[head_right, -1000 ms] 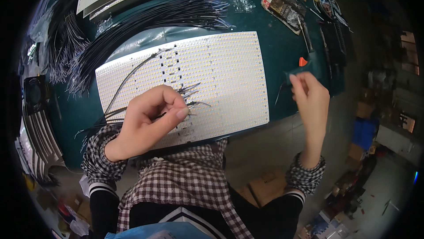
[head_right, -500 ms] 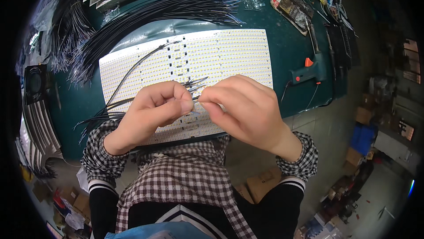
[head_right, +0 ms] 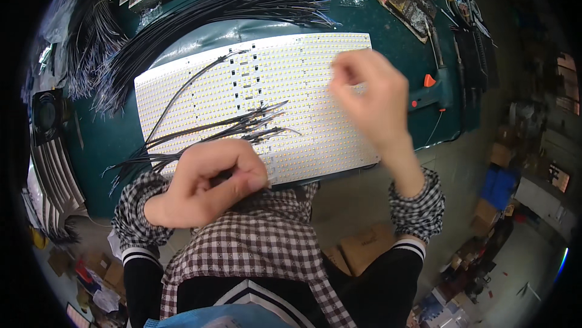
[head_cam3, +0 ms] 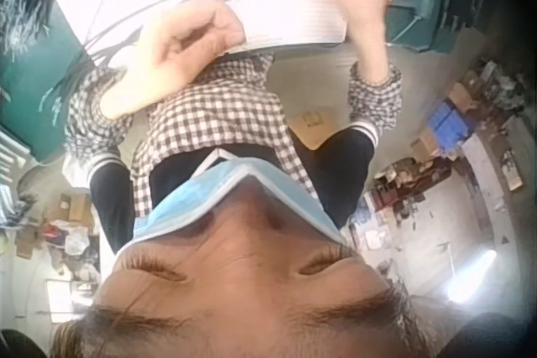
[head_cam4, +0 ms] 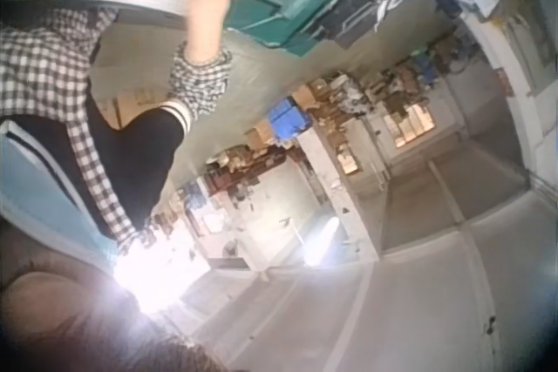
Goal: The person uses a soldering iron to attach black wires to a large LED panel. They methodically solder each wire to specific points on the panel, then lift the panel to inspect the connections before continuing the process.
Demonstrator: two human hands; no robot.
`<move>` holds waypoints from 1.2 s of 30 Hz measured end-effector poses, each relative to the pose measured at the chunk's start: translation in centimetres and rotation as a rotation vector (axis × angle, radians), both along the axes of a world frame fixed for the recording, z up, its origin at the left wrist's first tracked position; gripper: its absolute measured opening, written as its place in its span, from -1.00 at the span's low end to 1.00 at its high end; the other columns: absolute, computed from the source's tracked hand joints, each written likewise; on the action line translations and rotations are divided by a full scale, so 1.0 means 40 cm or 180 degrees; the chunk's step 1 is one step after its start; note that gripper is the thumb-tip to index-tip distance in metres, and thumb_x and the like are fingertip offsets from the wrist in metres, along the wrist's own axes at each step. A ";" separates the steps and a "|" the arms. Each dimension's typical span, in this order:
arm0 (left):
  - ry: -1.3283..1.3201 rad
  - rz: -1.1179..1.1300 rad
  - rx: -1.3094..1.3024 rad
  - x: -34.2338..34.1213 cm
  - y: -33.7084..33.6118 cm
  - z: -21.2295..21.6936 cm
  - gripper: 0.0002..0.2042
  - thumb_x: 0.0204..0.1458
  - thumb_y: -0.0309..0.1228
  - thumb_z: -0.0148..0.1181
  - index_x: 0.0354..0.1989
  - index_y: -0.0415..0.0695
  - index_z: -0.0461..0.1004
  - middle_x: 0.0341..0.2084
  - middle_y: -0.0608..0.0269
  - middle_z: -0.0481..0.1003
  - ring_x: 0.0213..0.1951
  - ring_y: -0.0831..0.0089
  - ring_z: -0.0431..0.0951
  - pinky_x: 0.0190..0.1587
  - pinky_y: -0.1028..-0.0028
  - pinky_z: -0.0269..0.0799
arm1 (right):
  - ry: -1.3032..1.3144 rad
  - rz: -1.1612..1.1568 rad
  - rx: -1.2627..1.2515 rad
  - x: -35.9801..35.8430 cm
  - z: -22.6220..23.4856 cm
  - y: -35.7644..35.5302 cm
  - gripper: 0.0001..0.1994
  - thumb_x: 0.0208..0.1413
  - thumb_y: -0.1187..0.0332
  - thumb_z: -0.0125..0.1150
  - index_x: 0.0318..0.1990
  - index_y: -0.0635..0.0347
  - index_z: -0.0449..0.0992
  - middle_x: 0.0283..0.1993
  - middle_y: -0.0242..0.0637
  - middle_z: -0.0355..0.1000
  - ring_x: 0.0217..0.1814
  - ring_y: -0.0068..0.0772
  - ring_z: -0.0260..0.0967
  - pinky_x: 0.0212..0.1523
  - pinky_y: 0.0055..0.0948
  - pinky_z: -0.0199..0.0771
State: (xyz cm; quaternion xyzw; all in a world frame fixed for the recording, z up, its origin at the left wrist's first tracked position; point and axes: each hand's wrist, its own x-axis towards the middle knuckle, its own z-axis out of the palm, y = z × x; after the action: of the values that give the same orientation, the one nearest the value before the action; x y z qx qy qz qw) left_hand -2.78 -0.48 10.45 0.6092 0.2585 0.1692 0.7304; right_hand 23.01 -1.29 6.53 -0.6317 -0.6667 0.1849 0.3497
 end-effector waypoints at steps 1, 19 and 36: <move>-0.0114 0.0261 -0.0297 -0.002 -0.014 -0.003 -0.96 0.08 -0.59 0.10 -0.39 -0.30 0.45 -0.43 0.31 0.49 -0.40 0.64 0.38 -0.31 0.63 0.28 | 0.0236 -0.0158 -0.0211 0.019 0.004 -0.002 -0.94 -0.11 0.58 0.20 -0.44 0.31 0.45 -0.45 -0.26 0.44 -0.44 -0.53 0.42 -0.40 -0.54 0.42; 0.0289 0.0870 0.2176 0.015 -0.017 -0.054 -0.84 -0.15 -0.72 0.16 -0.36 -0.27 0.46 -0.60 0.14 0.41 -0.60 0.32 0.42 -0.55 0.45 0.28 | 0.1486 0.1144 -0.1425 -0.095 0.089 -0.069 -0.90 0.06 0.54 0.18 -0.25 0.33 0.52 -0.33 -0.29 0.48 -0.36 -0.59 0.43 -0.38 -0.63 0.43; 0.0347 0.0548 0.2425 -0.004 -0.033 -0.034 -0.80 -0.20 -0.72 0.15 -0.34 -0.25 0.44 -0.59 0.12 0.36 -0.60 0.31 0.38 -0.59 0.48 0.21 | 0.0511 -0.0060 -0.0496 -0.024 -0.004 -0.022 -0.89 -0.13 0.59 0.23 -0.39 0.27 0.47 -0.45 -0.33 0.43 -0.48 -0.58 0.40 -0.44 -0.57 0.42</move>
State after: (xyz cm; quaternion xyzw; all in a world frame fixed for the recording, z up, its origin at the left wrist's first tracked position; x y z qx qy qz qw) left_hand -2.95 -1.78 9.10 0.8207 0.2658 0.2811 0.4204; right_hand 22.03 -2.19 6.37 -0.6463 -0.6142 0.2829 0.3535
